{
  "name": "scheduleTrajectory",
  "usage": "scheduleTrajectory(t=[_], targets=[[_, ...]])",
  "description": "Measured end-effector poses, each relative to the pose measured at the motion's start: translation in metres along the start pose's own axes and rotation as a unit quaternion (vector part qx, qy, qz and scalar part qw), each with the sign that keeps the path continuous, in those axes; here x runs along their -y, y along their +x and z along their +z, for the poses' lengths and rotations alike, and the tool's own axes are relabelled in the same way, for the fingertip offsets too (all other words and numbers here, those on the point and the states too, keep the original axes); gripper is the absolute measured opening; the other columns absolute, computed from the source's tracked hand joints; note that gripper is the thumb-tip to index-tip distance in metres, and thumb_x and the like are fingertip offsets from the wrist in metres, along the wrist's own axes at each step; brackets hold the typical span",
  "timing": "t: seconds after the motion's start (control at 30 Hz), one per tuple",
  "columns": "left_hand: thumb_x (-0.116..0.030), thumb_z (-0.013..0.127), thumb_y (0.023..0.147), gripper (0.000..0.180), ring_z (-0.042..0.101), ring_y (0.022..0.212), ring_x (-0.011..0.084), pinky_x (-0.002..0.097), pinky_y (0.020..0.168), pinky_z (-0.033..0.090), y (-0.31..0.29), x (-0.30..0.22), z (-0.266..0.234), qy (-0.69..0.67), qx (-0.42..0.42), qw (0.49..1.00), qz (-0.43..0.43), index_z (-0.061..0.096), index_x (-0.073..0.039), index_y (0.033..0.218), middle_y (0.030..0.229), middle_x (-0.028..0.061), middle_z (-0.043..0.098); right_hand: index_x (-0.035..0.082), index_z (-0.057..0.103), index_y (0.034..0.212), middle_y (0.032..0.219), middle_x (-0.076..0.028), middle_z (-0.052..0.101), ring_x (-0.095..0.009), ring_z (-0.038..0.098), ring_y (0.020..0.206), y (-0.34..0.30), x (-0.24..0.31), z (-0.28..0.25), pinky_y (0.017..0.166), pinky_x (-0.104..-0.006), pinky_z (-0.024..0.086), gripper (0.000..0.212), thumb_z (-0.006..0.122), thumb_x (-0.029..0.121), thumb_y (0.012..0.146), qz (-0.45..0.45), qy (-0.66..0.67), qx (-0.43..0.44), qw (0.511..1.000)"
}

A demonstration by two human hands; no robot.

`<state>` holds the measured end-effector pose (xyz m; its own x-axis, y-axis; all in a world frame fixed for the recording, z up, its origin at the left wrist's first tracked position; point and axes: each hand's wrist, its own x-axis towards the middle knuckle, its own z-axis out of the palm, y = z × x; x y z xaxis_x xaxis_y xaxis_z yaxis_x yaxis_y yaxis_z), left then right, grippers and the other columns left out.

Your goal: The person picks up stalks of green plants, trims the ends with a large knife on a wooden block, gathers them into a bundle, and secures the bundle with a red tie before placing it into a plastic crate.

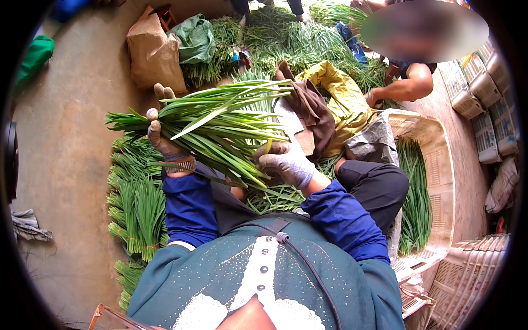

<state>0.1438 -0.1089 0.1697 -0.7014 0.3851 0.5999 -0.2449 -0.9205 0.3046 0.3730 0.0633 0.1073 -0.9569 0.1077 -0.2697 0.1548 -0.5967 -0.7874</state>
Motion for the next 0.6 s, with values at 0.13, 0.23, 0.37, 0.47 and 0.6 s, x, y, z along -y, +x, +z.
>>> scheduleTrajectory(t=[0.13,0.23,0.37,0.47,0.6], targets=[[-0.013,0.068,0.087,0.011,0.045,0.136,0.0278,0.0585,0.111,0.04,-0.002,-0.005,-0.003,-0.002,-0.045,0.999,0.017,0.068,-0.017,0.097,0.149,0.0085,0.045,0.0,0.065,0.101,0.091,-0.011,0.066,-0.024,0.066,0.078,-0.013,-0.003,-0.033,0.076,-0.0367,0.054,0.021,0.073,0.008,0.083,-0.075,0.146,0.122,0.979],[-0.013,0.068,0.087,0.011,0.046,0.135,0.027,0.0581,0.111,0.039,-0.004,-0.01,-0.004,-0.003,-0.075,0.997,0.019,0.068,-0.017,0.097,0.148,0.0076,0.046,-0.001,0.066,0.101,0.085,-0.01,0.065,-0.023,0.065,0.078,-0.028,0.007,-0.065,0.076,-0.0363,0.054,0.025,0.074,0.014,0.083,-0.079,-0.022,0.195,0.977],[-0.009,0.068,0.086,0.014,0.05,0.131,0.0301,0.0567,0.108,0.043,0.001,0.002,0.013,0.036,-0.091,0.995,-0.007,0.066,-0.014,0.1,0.146,0.0105,0.047,-0.005,0.061,0.119,0.109,-0.019,0.066,-0.029,0.064,0.104,-0.054,0.033,-0.056,0.089,-0.0387,0.051,0.057,0.078,0.03,0.078,0.131,-0.747,-0.121,0.64],[-0.008,0.069,0.084,0.018,0.055,0.123,0.0297,0.0529,0.103,0.049,0.008,0.028,0.048,0.061,-0.047,0.994,-0.075,0.063,-0.01,0.101,0.141,0.0119,0.051,-0.005,0.042,0.14,0.133,-0.024,0.053,-0.033,0.053,0.125,-0.066,0.048,-0.062,0.105,-0.0388,0.042,0.089,0.083,0.03,0.07,-0.2,-0.55,-0.21,0.783],[-0.006,0.069,0.082,0.026,0.057,0.119,0.0253,0.0426,0.103,0.048,0.019,0.062,0.096,0.168,-0.026,0.963,-0.208,0.063,-0.006,0.107,0.135,0.0124,0.055,-0.006,0.03,0.147,0.143,-0.025,0.044,-0.036,0.043,0.134,-0.063,0.113,-0.006,0.113,-0.0411,0.033,0.107,0.088,0.027,0.063,-0.368,-0.578,-0.176,0.707]])
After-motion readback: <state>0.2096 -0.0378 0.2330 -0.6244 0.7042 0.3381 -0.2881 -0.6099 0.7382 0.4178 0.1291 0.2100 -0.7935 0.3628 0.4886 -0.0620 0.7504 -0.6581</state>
